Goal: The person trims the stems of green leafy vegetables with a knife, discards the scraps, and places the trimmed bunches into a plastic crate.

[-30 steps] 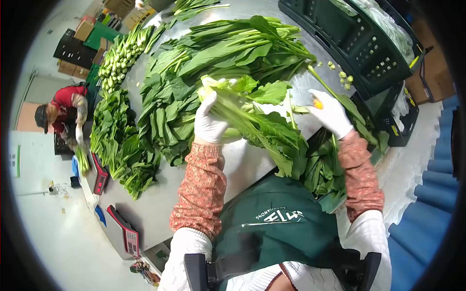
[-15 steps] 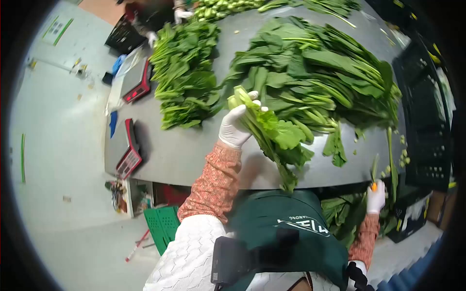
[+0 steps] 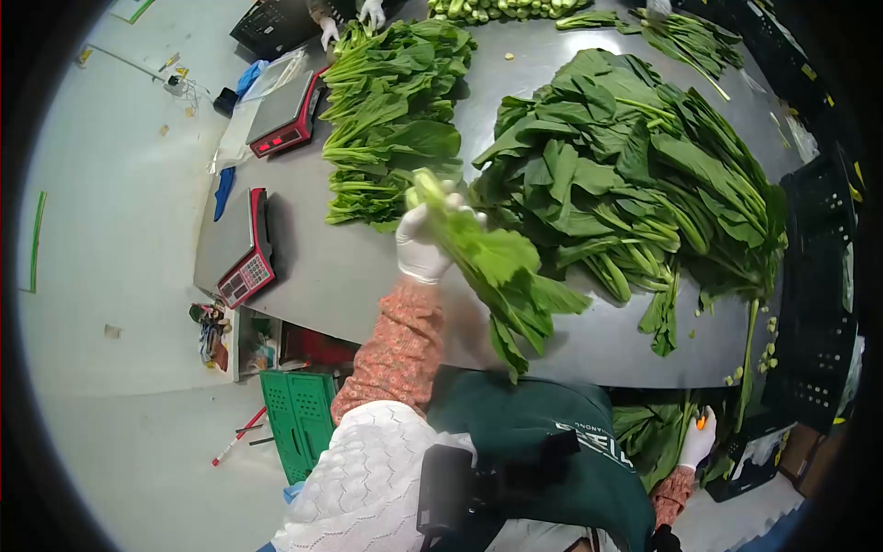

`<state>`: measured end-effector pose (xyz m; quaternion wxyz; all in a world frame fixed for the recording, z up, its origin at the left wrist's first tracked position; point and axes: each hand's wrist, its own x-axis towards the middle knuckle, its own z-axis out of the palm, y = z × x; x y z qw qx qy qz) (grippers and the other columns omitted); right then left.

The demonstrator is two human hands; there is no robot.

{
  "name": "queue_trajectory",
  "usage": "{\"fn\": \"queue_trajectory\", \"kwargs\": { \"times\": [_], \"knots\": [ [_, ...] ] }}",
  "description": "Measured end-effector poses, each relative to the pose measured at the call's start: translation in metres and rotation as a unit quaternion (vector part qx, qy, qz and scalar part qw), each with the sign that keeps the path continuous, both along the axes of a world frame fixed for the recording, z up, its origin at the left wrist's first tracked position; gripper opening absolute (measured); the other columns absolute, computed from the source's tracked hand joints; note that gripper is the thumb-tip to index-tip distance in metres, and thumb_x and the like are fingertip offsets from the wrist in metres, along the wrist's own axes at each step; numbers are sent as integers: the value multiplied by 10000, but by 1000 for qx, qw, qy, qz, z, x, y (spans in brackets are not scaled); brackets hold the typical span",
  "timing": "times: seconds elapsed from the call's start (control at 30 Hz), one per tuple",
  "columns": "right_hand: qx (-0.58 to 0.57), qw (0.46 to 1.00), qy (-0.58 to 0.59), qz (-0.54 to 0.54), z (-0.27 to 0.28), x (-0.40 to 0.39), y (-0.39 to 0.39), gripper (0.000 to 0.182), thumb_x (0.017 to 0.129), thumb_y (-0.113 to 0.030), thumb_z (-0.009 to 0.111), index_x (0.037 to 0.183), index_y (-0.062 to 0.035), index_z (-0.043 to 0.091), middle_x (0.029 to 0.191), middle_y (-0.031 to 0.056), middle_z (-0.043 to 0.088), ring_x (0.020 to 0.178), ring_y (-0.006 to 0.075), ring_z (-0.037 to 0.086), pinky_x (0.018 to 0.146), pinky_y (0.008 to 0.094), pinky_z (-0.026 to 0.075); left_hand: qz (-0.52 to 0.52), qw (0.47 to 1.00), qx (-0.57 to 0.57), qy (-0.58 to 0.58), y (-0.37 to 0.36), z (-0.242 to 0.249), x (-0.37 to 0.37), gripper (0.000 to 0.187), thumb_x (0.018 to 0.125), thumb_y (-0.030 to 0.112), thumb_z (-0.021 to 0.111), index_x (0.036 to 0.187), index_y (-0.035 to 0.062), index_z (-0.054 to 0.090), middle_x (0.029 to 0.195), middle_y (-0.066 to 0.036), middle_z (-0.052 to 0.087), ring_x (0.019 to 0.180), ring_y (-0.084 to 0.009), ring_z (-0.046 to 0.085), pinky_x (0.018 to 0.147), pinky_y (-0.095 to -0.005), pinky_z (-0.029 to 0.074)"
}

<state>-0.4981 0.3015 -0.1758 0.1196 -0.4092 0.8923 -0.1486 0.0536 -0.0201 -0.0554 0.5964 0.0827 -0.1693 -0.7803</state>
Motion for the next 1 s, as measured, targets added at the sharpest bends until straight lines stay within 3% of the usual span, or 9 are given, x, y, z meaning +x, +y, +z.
{"fn": "queue_trajectory", "kwargs": {
  "times": [0.3,0.33,0.37,0.43,0.53,0.67,0.73,0.77,1.0],
  "knots": [
    [87,996,2,-32,-2,13,16,357,851,-51,628,1200,16,594,1131,181,661,1040,320,642,909,367,490,322,902,228,-175,-52,-18,218,379,885,217,563,1231,62,580,1274,-138,596,1174,-345,544,1057,-566,358],
    [86,996,1,-27,-1,16,12,358,850,-46,628,1201,16,593,1135,179,660,1041,317,642,908,365,491,374,861,267,-219,-71,-12,220,372,898,242,541,1221,63,587,1249,-123,613,1172,-349,543,1051,-577,363],
    [85,996,2,-22,2,19,8,360,849,-42,627,1203,16,592,1139,176,659,1043,314,643,907,363,493,369,802,206,-423,-92,-40,262,384,881,187,579,1243,59,568,1225,-127,622,1145,-333,564,1020,-548,406],
    [84,996,4,-14,11,25,0,361,851,-36,624,1207,15,590,1149,173,656,1048,309,643,908,360,495,336,837,197,-385,-130,-44,293,530,804,40,669,1309,48,507,1187,-140,634,1080,-286,603,937,-458,490],
    [78,997,7,-14,27,33,-11,359,859,-31,617,1214,13,587,1165,170,651,1061,305,639,916,357,493,411,759,458,-212,-181,2,258,622,856,270,626,1406,90,397,1309,-153,563,1240,-325,479,1039,-536,338],
    [58,998,-3,-36,29,38,-5,353,868,-33,612,1217,16,584,1175,174,646,1068,303,637,923,356,490,362,790,432,-241,-200,6,241,619,915,421,554,1439,140,381,1467,-140,446,1395,-321,336,1140,-569,155],
    [78,996,11,-37,36,48,-6,355,864,-22,613,1216,19,582,1177,175,645,1068,298,638,919,354,492,347,818,345,-303,-197,-18,252,482,952,380,481,1354,117,493,1449,-83,481,1355,-325,386,1124,-567,187],
    [86,996,9,-36,39,53,-6,363,853,5,614,1215,21,581,1176,175,644,1074,288,636,920,351,490,303,783,247,-484,-196,-61,291,463,957,365,472,1351,122,497,1437,-83,493,1343,-321,399,1124,-562,189],
    [57,998,-23,-21,18,54,-3,375,837,34,605,1211,37,575,1158,177,645,1076,291,633,928,347,487,362,791,412,-270,-172,-56,279,543,878,272,626,1362,94,457,1421,-169,403,1270,-351,382,1120,-484,272]
  ]
}}
